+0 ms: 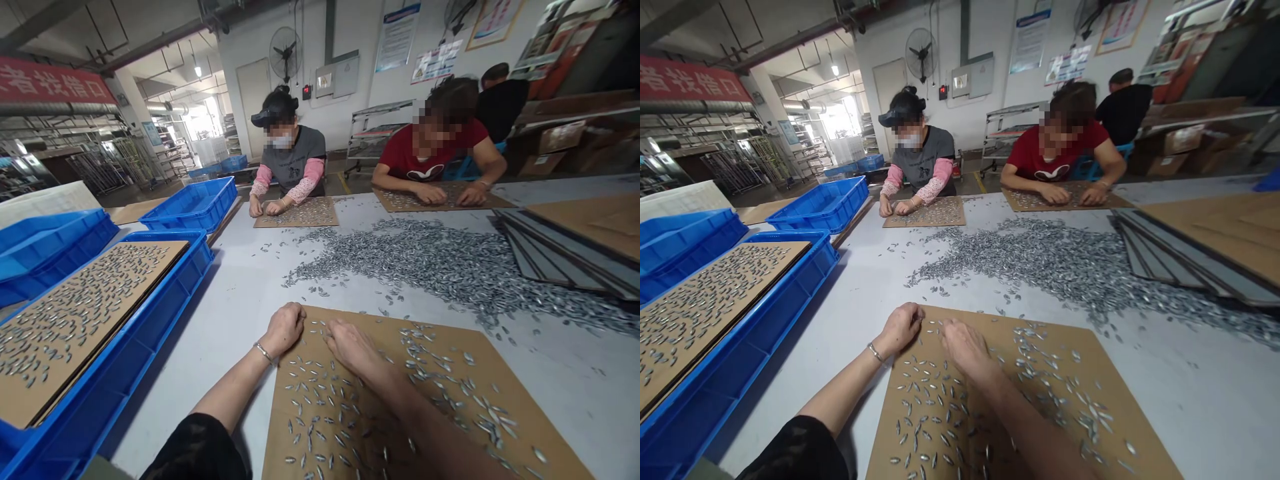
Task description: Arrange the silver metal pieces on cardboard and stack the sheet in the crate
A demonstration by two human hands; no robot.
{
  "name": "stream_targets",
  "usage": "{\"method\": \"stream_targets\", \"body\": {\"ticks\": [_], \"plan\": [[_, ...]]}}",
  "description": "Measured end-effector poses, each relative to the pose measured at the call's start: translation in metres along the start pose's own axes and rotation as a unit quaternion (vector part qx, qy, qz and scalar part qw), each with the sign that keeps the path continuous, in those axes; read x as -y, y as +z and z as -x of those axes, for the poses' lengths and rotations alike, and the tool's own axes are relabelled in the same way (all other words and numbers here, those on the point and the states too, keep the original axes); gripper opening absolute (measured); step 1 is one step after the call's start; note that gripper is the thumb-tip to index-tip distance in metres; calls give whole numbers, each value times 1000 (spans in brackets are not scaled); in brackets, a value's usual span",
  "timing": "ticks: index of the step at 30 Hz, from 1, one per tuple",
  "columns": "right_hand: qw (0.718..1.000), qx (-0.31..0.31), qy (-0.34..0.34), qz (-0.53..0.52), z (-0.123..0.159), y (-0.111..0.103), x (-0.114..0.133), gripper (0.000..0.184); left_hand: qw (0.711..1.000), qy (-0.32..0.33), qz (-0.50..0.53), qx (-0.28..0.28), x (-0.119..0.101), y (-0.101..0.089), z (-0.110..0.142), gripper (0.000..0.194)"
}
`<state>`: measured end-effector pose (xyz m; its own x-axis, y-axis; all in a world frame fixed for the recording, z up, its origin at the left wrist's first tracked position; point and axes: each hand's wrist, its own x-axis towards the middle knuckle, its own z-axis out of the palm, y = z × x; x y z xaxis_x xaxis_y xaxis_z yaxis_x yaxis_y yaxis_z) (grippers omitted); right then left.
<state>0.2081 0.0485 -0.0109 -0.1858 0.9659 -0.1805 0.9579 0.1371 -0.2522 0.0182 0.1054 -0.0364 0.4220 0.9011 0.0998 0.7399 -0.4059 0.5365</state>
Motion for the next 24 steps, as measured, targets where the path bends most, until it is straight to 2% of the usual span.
{"method": "stream_targets", "body": {"ticks": [5,10,17,21,24], "plan": [[1000,5,4,-13,-1,-4,-1,16,999,14,33,10,4,0,9,14],[999,5,15,-30,1,-9,2,15,996,-14,90,-26,12,-1,6,13],[998,13,-51,-41,3,-4,4,15,988,-43,142,-41,23,1,4,14],[998,18,-23,-64,-8,-8,2,15,988,-42,145,-38,22,1,5,13],[999,2,12,-38,-15,-11,2,22,988,-36,143,-36,19,0,6,14]]}}
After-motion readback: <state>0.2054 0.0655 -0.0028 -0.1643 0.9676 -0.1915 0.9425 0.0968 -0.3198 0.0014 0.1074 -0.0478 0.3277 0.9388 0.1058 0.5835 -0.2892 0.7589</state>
